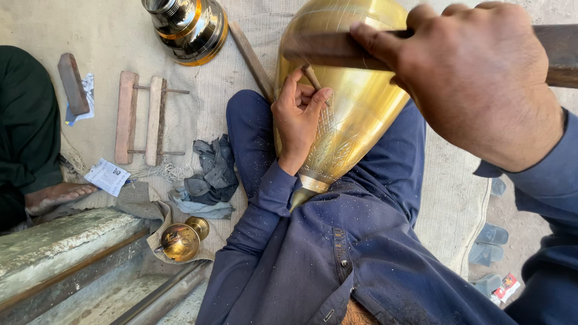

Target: The person sits on the ground with a large brass vase on their lap and decorates its surface, hammering a small punch with a wooden mallet to chase a leaf pattern into the metal, and at times draws lines with the punch by hand. The person works around the vase, repositioning it as the pattern extends.

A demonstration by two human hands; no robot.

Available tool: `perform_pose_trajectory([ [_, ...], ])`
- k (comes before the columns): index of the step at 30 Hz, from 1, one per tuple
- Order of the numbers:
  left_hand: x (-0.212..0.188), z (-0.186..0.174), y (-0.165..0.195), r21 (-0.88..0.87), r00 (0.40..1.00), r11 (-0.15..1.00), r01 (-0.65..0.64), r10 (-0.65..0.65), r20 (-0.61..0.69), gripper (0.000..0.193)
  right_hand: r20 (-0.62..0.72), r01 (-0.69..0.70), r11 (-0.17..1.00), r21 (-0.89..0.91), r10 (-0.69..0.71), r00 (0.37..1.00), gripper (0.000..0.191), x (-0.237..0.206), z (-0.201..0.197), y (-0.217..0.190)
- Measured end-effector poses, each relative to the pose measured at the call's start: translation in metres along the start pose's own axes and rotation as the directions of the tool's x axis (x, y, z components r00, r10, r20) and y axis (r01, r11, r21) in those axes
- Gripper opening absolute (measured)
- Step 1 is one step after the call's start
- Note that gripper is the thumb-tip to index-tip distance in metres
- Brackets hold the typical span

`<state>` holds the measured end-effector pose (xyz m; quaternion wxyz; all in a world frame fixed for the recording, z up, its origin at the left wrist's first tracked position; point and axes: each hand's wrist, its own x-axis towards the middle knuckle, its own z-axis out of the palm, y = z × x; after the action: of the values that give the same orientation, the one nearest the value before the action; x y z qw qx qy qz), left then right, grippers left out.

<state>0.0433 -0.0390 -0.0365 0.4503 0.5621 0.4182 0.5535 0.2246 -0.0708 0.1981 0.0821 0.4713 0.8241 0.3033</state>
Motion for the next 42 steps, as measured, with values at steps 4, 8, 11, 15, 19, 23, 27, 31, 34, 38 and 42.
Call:
perform_pose_trajectory([
  [4,0.008,-0.006,0.0,0.007,0.993,0.999,0.038,-0.039,0.112,0.05,0.086,-0.064,0.994,0.093,0.056,0.995,0.053,-0.014,0.005,0.005],
  [8,0.022,-0.009,-0.005,0.05,0.974,0.999,0.013,-0.024,0.224,0.051,-0.02,-0.185,0.921,0.343,0.204,0.979,0.061,-0.025,0.014,0.006],
  [11,0.031,-0.012,-0.008,0.044,0.95,0.998,-0.05,0.034,0.312,0.053,0.265,-0.221,0.95,0.222,0.159,0.951,0.065,-0.042,0.018,0.003],
  [15,0.045,-0.012,-0.008,0.041,0.895,0.988,-0.15,0.118,0.43,0.052,0.111,-0.298,0.77,0.564,0.287,0.952,0.065,-0.061,0.032,-0.002],
  [19,0.057,-0.015,-0.003,0.056,0.819,0.985,-0.16,0.101,0.564,0.052,0.125,-0.398,0.561,0.726,0.461,0.879,0.069,-0.081,0.041,-0.016],
  [23,0.068,-0.015,0.001,0.052,0.738,0.975,-0.216,0.128,0.663,0.052,0.538,-0.586,0.742,0.324,0.365,0.76,0.073,-0.099,0.055,-0.027],
  [27,0.076,-0.014,0.005,0.043,0.652,0.936,-0.351,0.211,0.729,0.051,0.316,-0.563,0.488,0.667,0.498,0.807,0.076,-0.121,0.074,-0.049],
  [31,0.075,-0.015,0.011,0.077,0.599,0.899,-0.431,0.221,0.769,0.054,0.143,-0.472,0.314,0.824,0.69,0.71,0.08,-0.141,0.095,-0.083],
  [34,0.079,-0.014,0.017,0.077,0.579,0.903,-0.423,0.204,0.79,0.053,0.213,-0.519,0.317,0.794,0.654,0.725,0.077,-0.148,0.101,-0.095],
  [38,0.078,-0.012,0.024,0.029,0.557,0.894,-0.447,0.253,0.791,0.049,0.346,-0.24,-0.253,0.937,0.769,0.538,0.055,-0.146,0.104,-0.103],
  [42,0.074,-0.01,0.025,0.113,0.589,0.908,-0.404,0.163,0.792,0.049,0.292,-0.541,0.238,0.807,0.635,0.715,0.069,-0.145,0.105,-0.096],
])
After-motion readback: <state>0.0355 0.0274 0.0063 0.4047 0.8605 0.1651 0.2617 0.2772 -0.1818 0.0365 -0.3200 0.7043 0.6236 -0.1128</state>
